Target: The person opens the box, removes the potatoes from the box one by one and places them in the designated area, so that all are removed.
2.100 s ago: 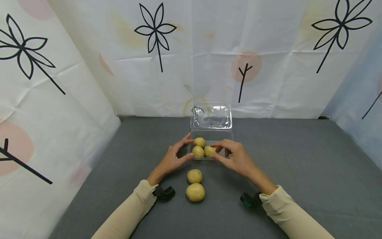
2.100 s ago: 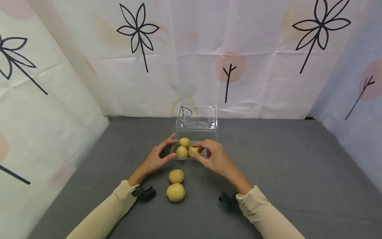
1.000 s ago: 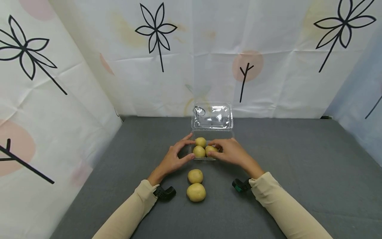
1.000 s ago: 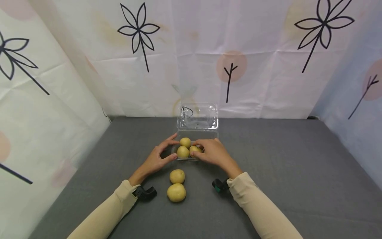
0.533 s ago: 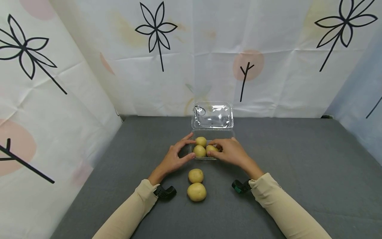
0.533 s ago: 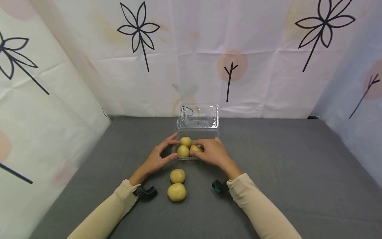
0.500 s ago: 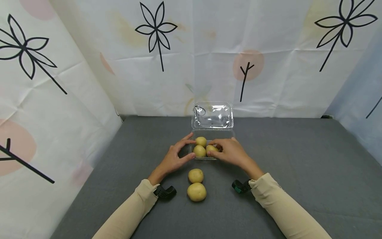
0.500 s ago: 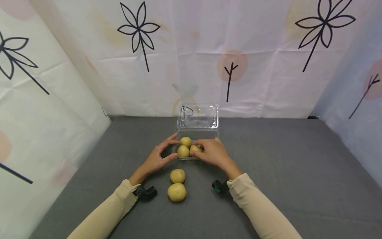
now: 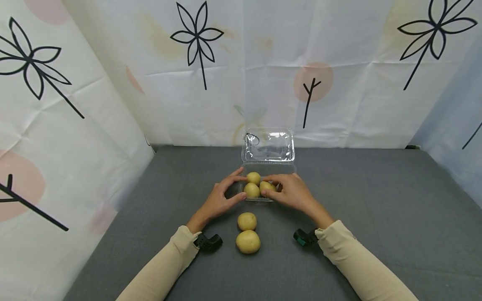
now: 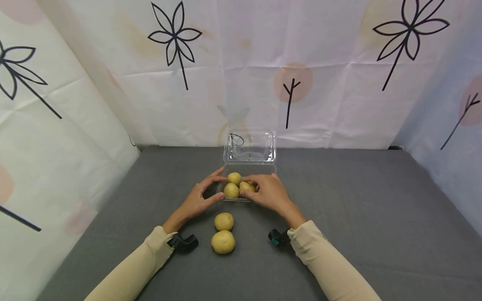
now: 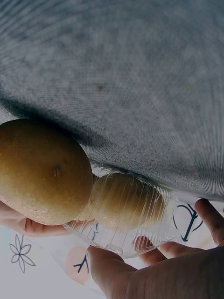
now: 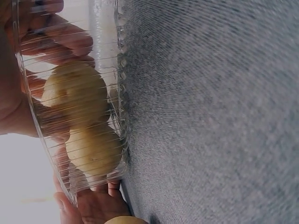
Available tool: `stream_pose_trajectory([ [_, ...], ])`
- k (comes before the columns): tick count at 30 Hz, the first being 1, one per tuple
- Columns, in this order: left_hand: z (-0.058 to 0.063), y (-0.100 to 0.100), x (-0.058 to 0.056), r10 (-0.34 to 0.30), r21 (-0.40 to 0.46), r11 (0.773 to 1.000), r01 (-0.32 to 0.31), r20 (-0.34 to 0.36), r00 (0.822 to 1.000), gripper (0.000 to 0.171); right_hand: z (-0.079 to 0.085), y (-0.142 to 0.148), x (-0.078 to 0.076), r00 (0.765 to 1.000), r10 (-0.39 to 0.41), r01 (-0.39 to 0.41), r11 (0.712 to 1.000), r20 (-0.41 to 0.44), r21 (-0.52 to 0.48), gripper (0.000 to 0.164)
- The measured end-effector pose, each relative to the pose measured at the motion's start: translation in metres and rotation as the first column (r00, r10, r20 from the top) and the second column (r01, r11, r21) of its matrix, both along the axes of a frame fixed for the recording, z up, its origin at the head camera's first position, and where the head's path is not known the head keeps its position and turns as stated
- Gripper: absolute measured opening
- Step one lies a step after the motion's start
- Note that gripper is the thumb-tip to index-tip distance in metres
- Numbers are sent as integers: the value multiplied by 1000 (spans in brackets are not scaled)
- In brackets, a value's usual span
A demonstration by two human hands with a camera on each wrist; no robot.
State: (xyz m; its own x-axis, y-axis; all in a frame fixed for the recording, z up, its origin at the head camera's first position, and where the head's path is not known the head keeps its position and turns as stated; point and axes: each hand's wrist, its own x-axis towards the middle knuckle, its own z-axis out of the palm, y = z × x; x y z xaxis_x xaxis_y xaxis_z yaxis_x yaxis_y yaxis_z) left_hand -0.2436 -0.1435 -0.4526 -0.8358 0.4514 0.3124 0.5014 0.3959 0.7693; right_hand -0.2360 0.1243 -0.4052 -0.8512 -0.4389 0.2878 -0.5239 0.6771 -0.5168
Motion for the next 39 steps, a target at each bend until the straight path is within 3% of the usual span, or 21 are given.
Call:
stream_pose_trajectory([
  [8, 1, 1, 1, -2, 3, 1000, 2, 0, 1000, 45, -2, 1, 2, 999, -13, 11, 999, -37, -53, 41],
  [20, 1, -1, 0, -7, 7, 1000, 7, 1, 1000, 44, -8, 6, 5, 994, 25, -42, 987, -109, -156, 42],
  [29, 0, -1, 0, -1, -2, 1000, 1, 6, 1000, 46, -9, 9, 8, 994, 46, -69, 964, -94, -257, 46],
  [39, 1, 0, 1, 5, -2, 1000, -5, 18, 1000, 45, -9, 12, 12, 993, 40, -72, 953, -114, -293, 45],
])
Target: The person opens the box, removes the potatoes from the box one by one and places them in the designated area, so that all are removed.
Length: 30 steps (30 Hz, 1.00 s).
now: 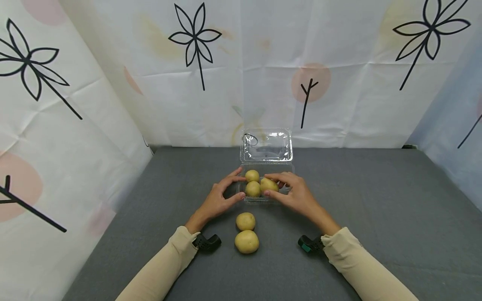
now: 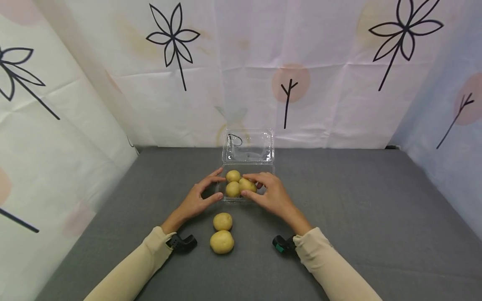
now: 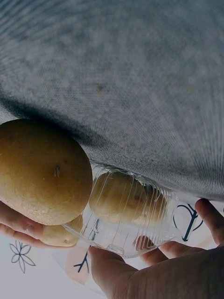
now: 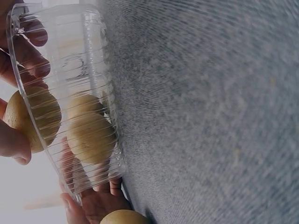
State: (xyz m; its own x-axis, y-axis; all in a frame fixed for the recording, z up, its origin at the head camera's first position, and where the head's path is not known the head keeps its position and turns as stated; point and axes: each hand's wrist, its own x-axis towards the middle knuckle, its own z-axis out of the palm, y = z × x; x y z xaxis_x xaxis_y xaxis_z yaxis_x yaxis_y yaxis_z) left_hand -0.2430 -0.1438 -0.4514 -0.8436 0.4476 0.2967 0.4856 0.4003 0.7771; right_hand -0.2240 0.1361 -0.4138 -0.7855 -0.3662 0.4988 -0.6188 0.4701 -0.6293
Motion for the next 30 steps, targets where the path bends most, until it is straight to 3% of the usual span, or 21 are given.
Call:
stream_pose_trajectory([
  [21, -2, 0, -1, 4, -3, 1000, -4, -6, 1000, 46, 14, 4, 7, 1000, 26, -25, 999, 11, -40, 44],
  [30, -2, 0, -2, 1, 1, 1000, -1, -17, 1000, 45, 18, 5, 11, 993, 114, -114, 993, 8, -33, 42],
])
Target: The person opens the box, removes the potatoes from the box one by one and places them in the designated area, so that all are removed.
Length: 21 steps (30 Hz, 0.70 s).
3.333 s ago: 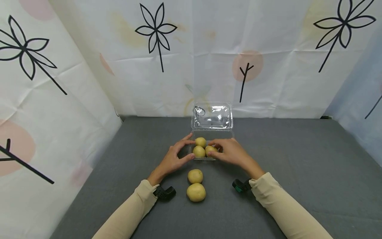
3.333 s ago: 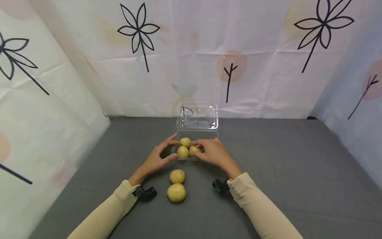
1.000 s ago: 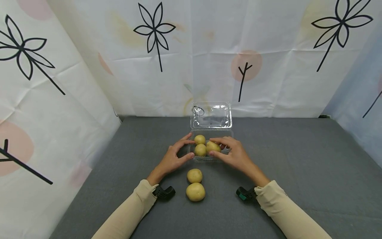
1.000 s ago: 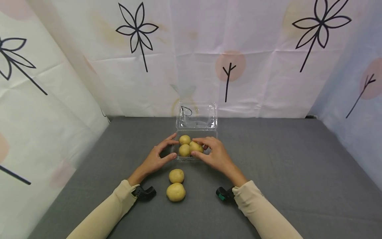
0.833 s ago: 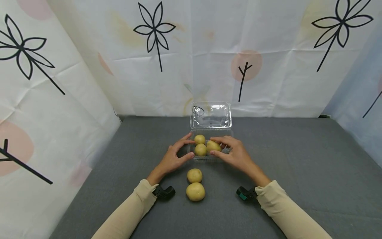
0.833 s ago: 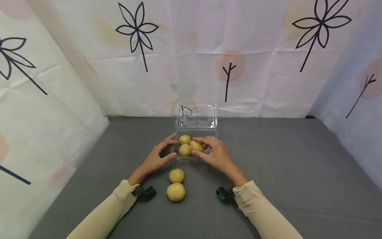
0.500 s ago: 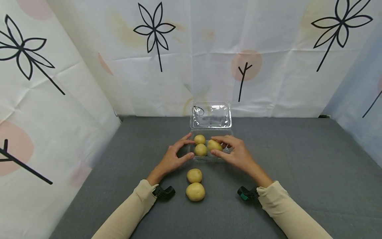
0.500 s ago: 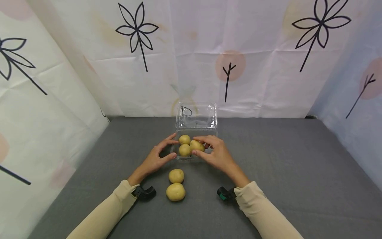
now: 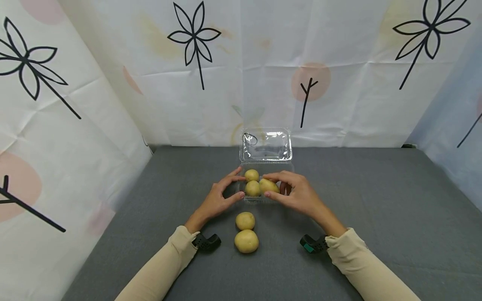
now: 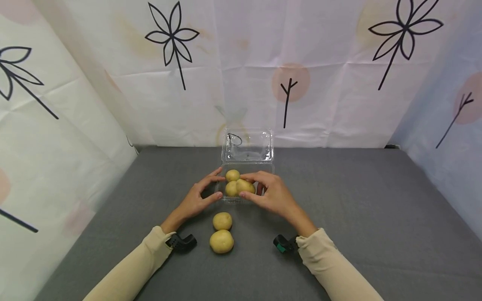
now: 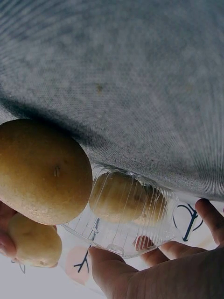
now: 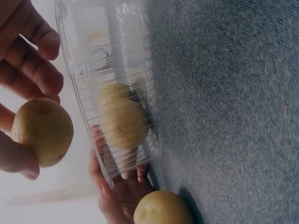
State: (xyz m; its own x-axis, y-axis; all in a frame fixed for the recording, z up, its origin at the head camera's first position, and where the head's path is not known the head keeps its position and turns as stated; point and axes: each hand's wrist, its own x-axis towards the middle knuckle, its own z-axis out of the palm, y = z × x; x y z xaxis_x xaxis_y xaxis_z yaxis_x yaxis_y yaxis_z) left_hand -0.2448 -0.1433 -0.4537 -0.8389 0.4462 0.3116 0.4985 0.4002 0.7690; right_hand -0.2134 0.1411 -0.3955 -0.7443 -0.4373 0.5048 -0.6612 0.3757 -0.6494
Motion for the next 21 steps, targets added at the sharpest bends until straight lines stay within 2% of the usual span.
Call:
stream_pose_trajectory([
  [6, 1, -1, 1, 8, -9, 1000, -8, 8, 1000, 44, 2, -2, 2, 997, 71, -70, 997, -25, 18, 41],
  [21, 1, 0, 1, 0, -5, 1000, 0, 9, 1000, 45, 3, -2, 3, 989, 144, -145, 987, 24, 70, 40],
])
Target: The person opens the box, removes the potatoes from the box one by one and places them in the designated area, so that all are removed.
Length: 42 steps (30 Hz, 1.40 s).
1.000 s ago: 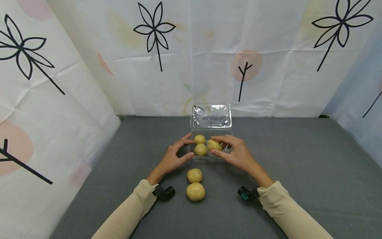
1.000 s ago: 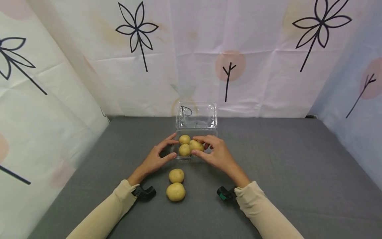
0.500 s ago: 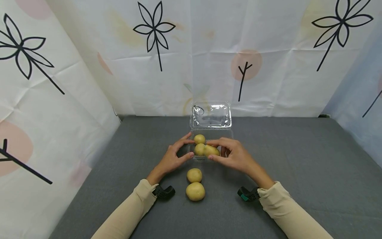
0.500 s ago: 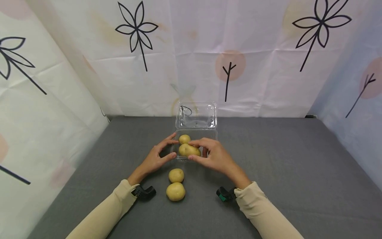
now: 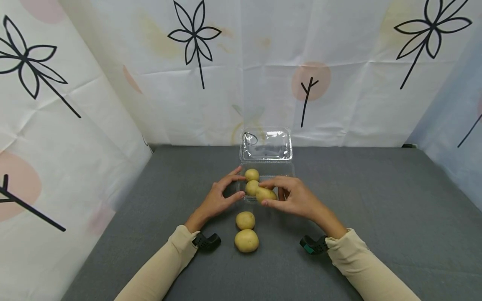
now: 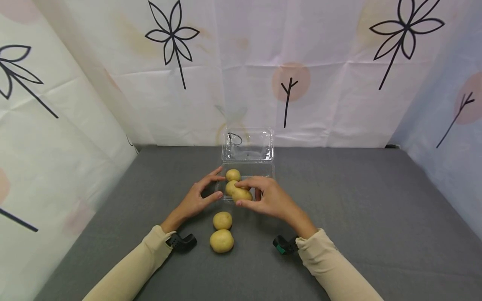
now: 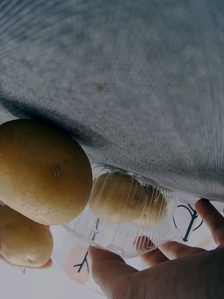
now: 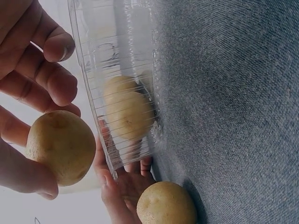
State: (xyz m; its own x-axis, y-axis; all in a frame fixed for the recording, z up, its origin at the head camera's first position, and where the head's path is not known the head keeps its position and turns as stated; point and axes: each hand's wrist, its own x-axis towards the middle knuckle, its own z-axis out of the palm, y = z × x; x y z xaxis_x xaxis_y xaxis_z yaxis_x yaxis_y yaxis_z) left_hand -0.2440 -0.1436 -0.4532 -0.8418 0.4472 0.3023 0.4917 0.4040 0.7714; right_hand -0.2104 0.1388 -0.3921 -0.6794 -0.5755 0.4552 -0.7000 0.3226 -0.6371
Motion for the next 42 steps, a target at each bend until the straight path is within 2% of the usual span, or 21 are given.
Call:
stream_pose_trajectory([
  [6, 1, 0, 0, -2, 4, 1000, 2, -4, 1000, 45, 2, 0, 0, 1000, 27, -27, 999, 3, 20, 39],
  [14, 1, 0, 0, -3, 3, 1000, 3, -3, 1000, 45, 8, -1, 5, 996, 35, -40, 997, 80, 64, 40],
  [21, 1, -1, 0, -8, 3, 1000, 8, 1, 1000, 46, 11, -2, 8, 993, 48, -57, 995, 111, 86, 39],
  [30, 1, -1, 0, 4, -11, 1000, -4, 18, 1000, 45, 13, -3, 9, 979, 100, -127, 981, 180, 145, 37],
  [37, 1, -1, 0, -2, -7, 1000, 2, 7, 1000, 46, 14, -1, 10, 954, 160, -214, 955, 253, 206, 36],
  [42, 1, -1, 0, -6, -2, 1000, 6, 8, 1000, 46, 14, 1, 10, 905, 199, -300, 925, 375, 232, 35],
])
